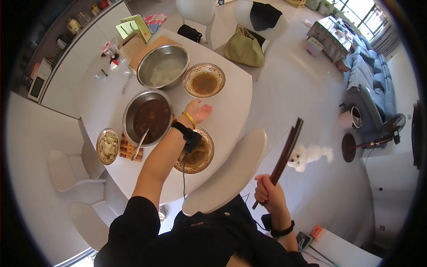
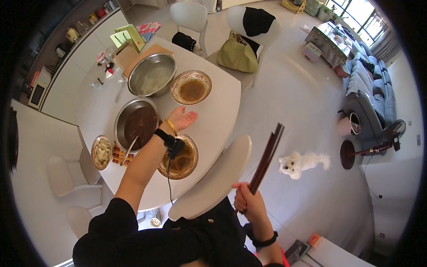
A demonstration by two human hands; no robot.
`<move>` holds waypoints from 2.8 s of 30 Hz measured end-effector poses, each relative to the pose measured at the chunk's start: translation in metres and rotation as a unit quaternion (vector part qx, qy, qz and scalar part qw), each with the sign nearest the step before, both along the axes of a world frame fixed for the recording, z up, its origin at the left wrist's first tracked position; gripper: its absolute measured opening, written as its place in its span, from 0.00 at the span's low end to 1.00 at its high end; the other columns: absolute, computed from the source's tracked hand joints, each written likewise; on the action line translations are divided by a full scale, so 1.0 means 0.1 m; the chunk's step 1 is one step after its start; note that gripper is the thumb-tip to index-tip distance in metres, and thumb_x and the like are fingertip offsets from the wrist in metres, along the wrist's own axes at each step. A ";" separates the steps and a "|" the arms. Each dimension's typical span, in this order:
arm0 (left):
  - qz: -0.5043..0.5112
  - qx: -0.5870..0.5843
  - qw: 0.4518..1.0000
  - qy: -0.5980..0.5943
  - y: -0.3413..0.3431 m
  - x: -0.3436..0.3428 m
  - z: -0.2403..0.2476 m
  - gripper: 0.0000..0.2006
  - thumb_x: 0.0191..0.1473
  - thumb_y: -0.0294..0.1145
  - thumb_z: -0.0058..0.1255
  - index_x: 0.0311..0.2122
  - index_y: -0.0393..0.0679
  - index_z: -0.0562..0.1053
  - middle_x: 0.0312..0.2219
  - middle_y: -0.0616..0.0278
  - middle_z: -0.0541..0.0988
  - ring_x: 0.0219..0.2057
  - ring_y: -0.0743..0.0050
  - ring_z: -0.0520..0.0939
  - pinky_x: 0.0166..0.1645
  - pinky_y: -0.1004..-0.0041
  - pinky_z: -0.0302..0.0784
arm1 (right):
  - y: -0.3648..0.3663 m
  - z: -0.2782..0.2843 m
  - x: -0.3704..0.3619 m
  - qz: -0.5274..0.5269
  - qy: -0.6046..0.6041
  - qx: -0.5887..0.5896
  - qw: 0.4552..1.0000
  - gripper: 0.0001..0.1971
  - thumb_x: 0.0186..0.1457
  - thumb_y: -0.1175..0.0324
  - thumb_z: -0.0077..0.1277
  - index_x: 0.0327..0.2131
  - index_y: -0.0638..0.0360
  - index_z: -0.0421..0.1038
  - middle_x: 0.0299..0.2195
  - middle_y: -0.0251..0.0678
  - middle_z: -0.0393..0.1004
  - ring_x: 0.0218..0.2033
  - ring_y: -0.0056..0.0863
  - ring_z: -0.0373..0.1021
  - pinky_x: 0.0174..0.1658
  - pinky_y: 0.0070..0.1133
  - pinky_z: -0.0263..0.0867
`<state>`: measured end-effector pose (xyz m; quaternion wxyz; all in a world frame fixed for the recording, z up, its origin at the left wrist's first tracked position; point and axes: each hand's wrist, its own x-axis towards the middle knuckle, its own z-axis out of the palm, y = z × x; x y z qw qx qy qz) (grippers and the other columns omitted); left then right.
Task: Clear leftover food from a dining table, transfer it to a bowl, and dispose of it in a squat toilet.
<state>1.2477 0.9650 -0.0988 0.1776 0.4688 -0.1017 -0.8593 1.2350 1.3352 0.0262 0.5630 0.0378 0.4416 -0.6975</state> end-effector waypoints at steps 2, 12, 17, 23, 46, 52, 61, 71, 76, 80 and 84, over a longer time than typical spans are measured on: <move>-0.032 0.002 0.999 0.034 -0.12 -0.09 -0.17 0.15 0.53 0.29 0.36 0.46 0.38 0.56 0.37 0.51 0.66 0.41 0.57 0.69 0.49 0.62 0.67 | 0.14 -0.04 0.07 -0.018 -0.053 -0.048 0.997 0.14 0.58 0.59 0.37 0.32 0.60 0.64 0.12 0.23 0.50 0.10 0.14 0.47 0.15 0.13 0.45; -0.077 -0.072 0.992 0.065 -0.39 -0.37 -0.27 0.12 0.53 0.23 0.35 0.42 0.30 0.61 0.38 0.48 0.69 0.40 0.60 0.73 0.45 0.69 0.74 | 0.22 0.04 0.49 0.123 -0.040 -0.038 0.991 0.15 0.55 0.55 0.40 0.25 0.57 0.65 0.27 0.29 0.65 0.29 0.16 0.59 0.35 0.13 0.55; -0.032 -0.048 0.998 0.003 -0.45 -0.36 -0.27 0.12 0.51 0.18 0.33 0.42 0.28 0.61 0.39 0.46 0.68 0.40 0.58 0.74 0.40 0.76 0.78 | 0.25 0.07 0.55 0.178 -0.045 -0.004 0.983 0.15 0.55 0.56 0.42 0.26 0.58 0.65 0.26 0.29 0.66 0.33 0.17 0.61 0.40 0.14 0.54; -0.082 -0.093 0.991 0.048 -0.22 -0.12 0.02 0.11 0.52 0.19 0.31 0.41 0.28 0.61 0.36 0.47 0.71 0.37 0.57 0.76 0.38 0.75 0.79 | 0.15 0.13 0.54 0.232 0.040 -0.023 0.972 0.15 0.54 0.56 0.43 0.25 0.59 0.65 0.27 0.29 0.66 0.31 0.16 0.60 0.38 0.13 0.54; -0.137 -0.221 0.965 0.020 1.17 2.71 1.75 0.15 0.51 0.28 0.36 0.46 0.38 0.63 0.37 0.57 0.73 0.36 0.68 0.77 0.39 0.75 0.75 | -0.20 0.39 1.16 0.217 -0.021 -0.133 0.967 0.13 0.56 0.60 0.40 0.23 0.59 0.63 0.09 0.21 0.47 0.10 0.13 0.43 0.15 0.15 0.40; -0.046 -0.265 0.962 -0.050 1.10 3.63 1.84 0.13 0.52 0.28 0.36 0.43 0.37 0.65 0.34 0.57 0.75 0.33 0.69 0.78 0.35 0.78 0.76 | -0.33 0.35 1.32 0.243 -0.019 -0.152 0.958 0.13 0.56 0.60 0.40 0.24 0.58 0.63 0.09 0.22 0.47 0.10 0.13 0.44 0.15 0.15 0.40; 0.011 -0.291 0.945 -0.151 0.45 4.72 1.33 0.15 0.53 0.29 0.33 0.43 0.33 0.64 0.33 0.50 0.75 0.33 0.65 0.79 0.35 0.79 0.77 | -0.45 0.34 1.52 0.245 0.002 -0.141 0.959 0.13 0.56 0.60 0.40 0.23 0.58 0.62 0.09 0.22 0.48 0.10 0.13 0.43 0.15 0.14 0.41; 0.050 -0.236 0.932 -0.271 -0.46 5.12 0.92 0.14 0.50 0.27 0.33 0.39 0.30 0.65 0.30 0.46 0.75 0.30 0.59 0.79 0.32 0.73 0.80 | -0.43 0.24 1.63 0.211 -0.004 -0.114 0.971 0.13 0.57 0.61 0.37 0.24 0.57 0.63 0.09 0.21 0.47 0.09 0.12 0.42 0.14 0.14 0.40; 0.023 -0.206 0.917 -0.340 -0.79 5.13 1.03 0.13 0.48 0.26 0.35 0.39 0.31 0.65 0.30 0.47 0.75 0.27 0.57 0.79 0.29 0.70 0.80 | -0.43 0.22 1.63 0.192 -0.005 -0.102 0.976 0.13 0.58 0.62 0.36 0.25 0.57 0.63 0.09 0.21 0.46 0.09 0.12 0.42 0.14 0.14 0.40; -0.039 -0.280 0.870 -0.404 -0.91 5.03 1.19 0.14 0.47 0.26 0.35 0.39 0.31 0.65 0.30 0.45 0.74 0.26 0.54 0.79 0.27 0.68 0.80 | -0.42 0.19 1.62 0.174 -0.006 -0.096 0.980 0.13 0.58 0.62 0.36 0.24 0.57 0.63 0.09 0.21 0.47 0.09 0.12 0.42 0.14 0.14 0.40; -0.062 -0.310 0.843 -0.436 -0.98 4.92 1.31 0.13 0.47 0.26 0.37 0.38 0.31 0.65 0.32 0.45 0.74 0.26 0.53 0.79 0.24 0.66 0.80 | -0.43 0.17 1.60 0.164 -0.002 -0.085 0.983 0.13 0.58 0.62 0.36 0.24 0.57 0.63 0.09 0.21 0.47 0.09 0.12 0.42 0.14 0.14 0.41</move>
